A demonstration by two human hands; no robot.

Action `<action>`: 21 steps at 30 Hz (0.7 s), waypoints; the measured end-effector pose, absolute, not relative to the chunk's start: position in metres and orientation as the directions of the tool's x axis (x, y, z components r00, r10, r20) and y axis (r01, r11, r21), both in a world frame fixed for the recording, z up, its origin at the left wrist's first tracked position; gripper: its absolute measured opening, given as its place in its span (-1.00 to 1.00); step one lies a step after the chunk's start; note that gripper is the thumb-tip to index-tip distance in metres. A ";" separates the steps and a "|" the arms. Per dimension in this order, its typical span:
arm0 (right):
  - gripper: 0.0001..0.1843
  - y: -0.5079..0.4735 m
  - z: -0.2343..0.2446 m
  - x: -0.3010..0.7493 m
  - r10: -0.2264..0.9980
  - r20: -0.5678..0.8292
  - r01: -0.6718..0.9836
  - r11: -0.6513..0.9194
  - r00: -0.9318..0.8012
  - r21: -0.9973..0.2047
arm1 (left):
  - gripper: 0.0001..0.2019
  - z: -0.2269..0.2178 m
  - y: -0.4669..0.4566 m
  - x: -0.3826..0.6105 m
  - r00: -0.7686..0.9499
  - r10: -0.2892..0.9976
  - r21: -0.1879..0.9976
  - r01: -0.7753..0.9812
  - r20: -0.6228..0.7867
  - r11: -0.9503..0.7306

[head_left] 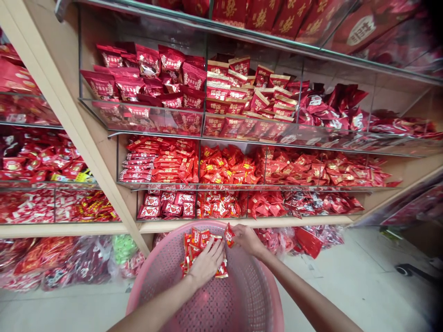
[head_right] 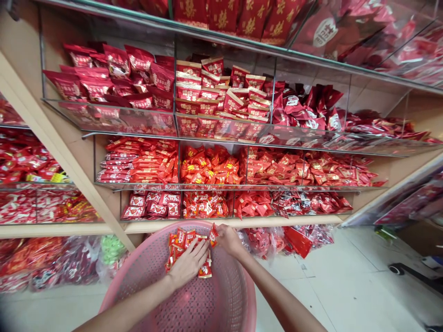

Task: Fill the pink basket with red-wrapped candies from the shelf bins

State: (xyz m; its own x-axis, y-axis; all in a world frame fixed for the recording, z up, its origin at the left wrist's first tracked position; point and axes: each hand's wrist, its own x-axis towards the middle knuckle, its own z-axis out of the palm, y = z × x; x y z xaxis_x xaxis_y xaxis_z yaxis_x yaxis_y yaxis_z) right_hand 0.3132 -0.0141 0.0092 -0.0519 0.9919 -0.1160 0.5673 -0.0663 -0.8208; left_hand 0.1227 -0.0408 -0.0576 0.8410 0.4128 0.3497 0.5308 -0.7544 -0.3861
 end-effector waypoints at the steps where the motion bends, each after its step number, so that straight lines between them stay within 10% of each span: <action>1: -0.77 -0.013 0.009 0.312 0.991 -0.121 0.518 -0.077 -0.051 -0.852 | -0.65 -0.057 -0.043 0.122 0.846 0.404 -0.376 0.521 0.349 -0.766; 21: -0.54 -0.005 -0.004 0.277 0.973 -0.216 0.039 -0.214 -0.079 -0.976 | -0.64 -0.059 -0.046 0.108 0.875 0.408 -0.344 0.479 0.259 -0.808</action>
State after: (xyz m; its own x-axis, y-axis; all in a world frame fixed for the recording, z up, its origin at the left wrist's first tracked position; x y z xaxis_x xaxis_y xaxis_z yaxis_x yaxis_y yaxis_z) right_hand 0.2774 -0.0048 -0.0036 -0.0788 0.9732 -0.2162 0.0392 -0.2136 -0.9761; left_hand 0.1080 -0.0461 -0.0591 0.8753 0.4083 0.2591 0.4787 -0.8076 -0.3444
